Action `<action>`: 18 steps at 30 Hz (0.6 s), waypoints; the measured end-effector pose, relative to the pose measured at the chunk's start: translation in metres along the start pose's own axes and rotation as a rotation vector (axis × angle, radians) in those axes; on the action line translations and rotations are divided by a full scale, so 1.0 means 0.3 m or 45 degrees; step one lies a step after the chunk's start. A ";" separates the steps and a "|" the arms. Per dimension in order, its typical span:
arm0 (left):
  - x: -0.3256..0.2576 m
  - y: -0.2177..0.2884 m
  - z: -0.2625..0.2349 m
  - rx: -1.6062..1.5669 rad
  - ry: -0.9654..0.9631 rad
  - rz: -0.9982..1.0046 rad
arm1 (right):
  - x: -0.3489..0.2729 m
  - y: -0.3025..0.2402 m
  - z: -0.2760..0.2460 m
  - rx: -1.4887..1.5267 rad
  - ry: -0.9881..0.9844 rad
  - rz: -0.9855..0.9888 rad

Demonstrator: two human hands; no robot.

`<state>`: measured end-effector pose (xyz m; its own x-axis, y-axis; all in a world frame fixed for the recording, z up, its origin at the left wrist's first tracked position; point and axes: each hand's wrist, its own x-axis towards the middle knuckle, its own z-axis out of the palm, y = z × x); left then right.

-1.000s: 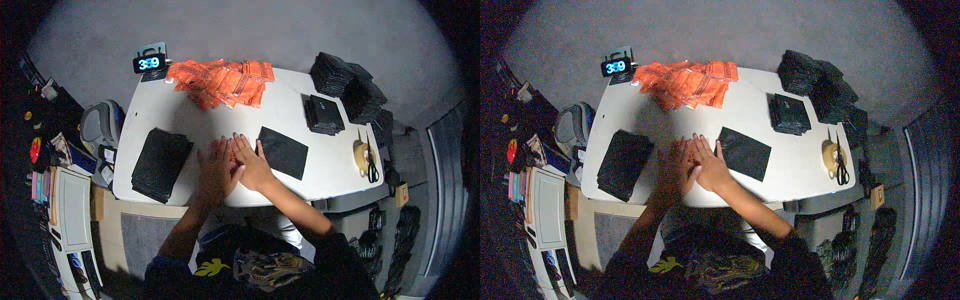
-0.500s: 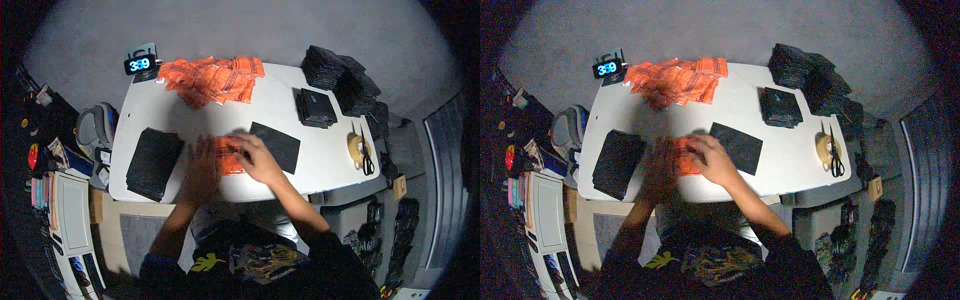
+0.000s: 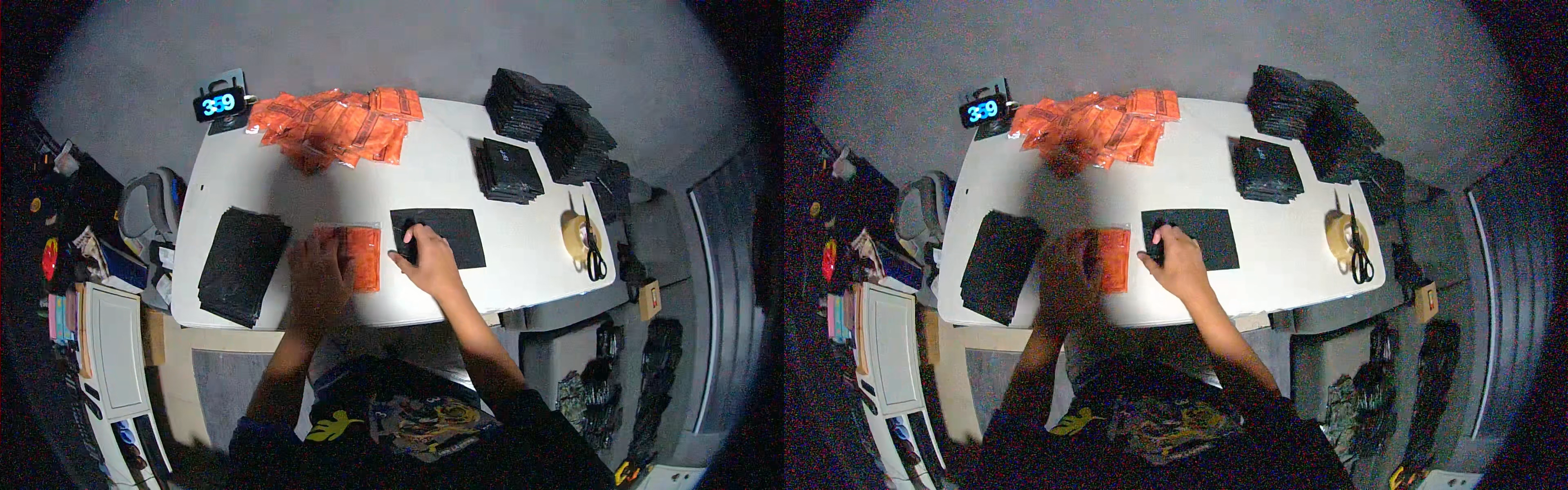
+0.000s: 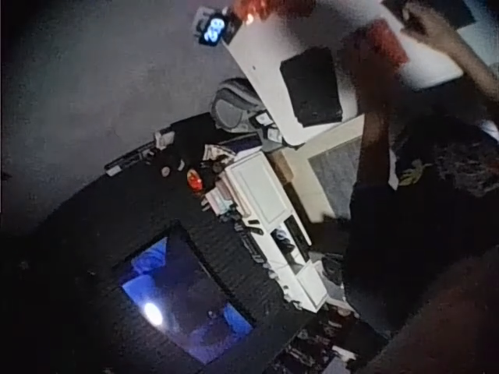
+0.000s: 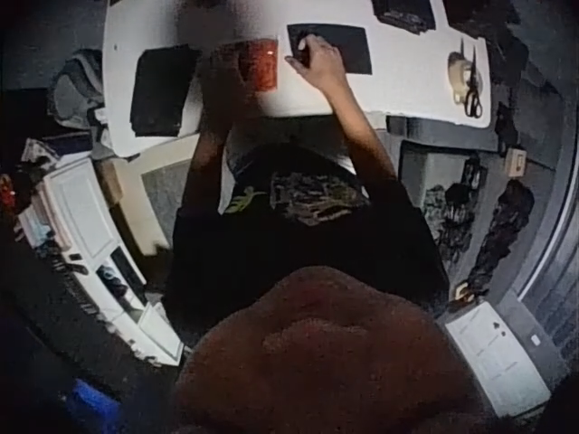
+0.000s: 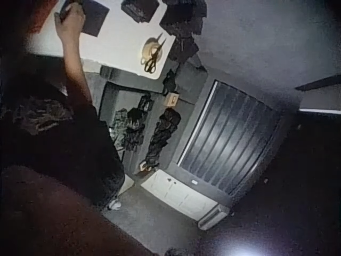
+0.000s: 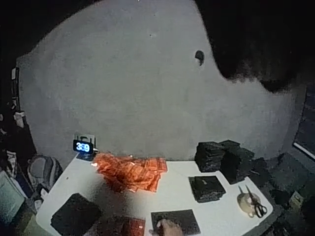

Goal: Place items into black poly mailers and seal them.

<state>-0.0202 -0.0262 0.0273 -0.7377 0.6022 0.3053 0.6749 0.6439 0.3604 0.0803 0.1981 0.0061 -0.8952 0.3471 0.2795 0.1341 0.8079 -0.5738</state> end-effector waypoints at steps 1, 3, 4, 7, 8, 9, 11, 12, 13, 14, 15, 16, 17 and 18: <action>0.010 -0.024 0.001 -0.042 -0.031 0.137 | 0.004 -0.007 -0.009 0.006 -0.039 0.040; 0.025 -0.044 0.014 -0.083 -0.063 0.271 | 0.008 -0.009 -0.010 0.014 -0.081 0.080; 0.038 -0.042 0.021 -0.047 -0.069 0.428 | 0.008 -0.002 -0.008 -0.009 -0.066 0.051; 0.030 -0.033 0.059 0.037 -0.100 0.555 | 0.003 0.002 0.008 -0.075 -0.041 0.012; 0.026 -0.031 0.068 0.089 -0.123 0.519 | 0.004 -0.003 0.014 -0.118 -0.033 -0.005; 0.025 -0.034 0.074 0.089 -0.125 0.523 | 0.005 -0.005 0.015 -0.117 -0.031 -0.001; 0.028 -0.011 0.057 0.006 -0.123 0.488 | 0.002 -0.009 0.017 -0.205 -0.009 -0.052; 0.029 -0.009 0.063 0.006 -0.128 0.486 | 0.001 -0.007 0.018 -0.203 -0.013 -0.049; 0.030 -0.005 0.063 0.007 -0.108 0.483 | 0.001 -0.004 0.014 -0.207 -0.021 -0.044; 0.031 -0.001 0.062 0.009 -0.087 0.480 | 0.001 -0.003 0.012 -0.211 -0.029 -0.041; 0.030 0.000 0.057 0.010 -0.089 0.479 | 0.001 -0.004 0.013 -0.209 -0.030 -0.040; 0.034 0.007 0.051 -0.016 -0.104 0.461 | 0.000 0.003 0.015 -0.228 -0.036 -0.053; 0.036 0.014 0.050 -0.041 -0.117 0.443 | -0.001 0.010 0.014 -0.248 -0.040 -0.066; 0.037 0.022 0.055 -0.045 -0.118 0.449 | -0.003 0.017 0.012 -0.252 -0.037 -0.061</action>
<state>-0.0234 -0.0075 0.0185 -0.4534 0.8256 0.3359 0.8852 0.3730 0.2778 0.0803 0.2004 0.0002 -0.9140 0.2944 0.2791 0.1694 0.9021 -0.3969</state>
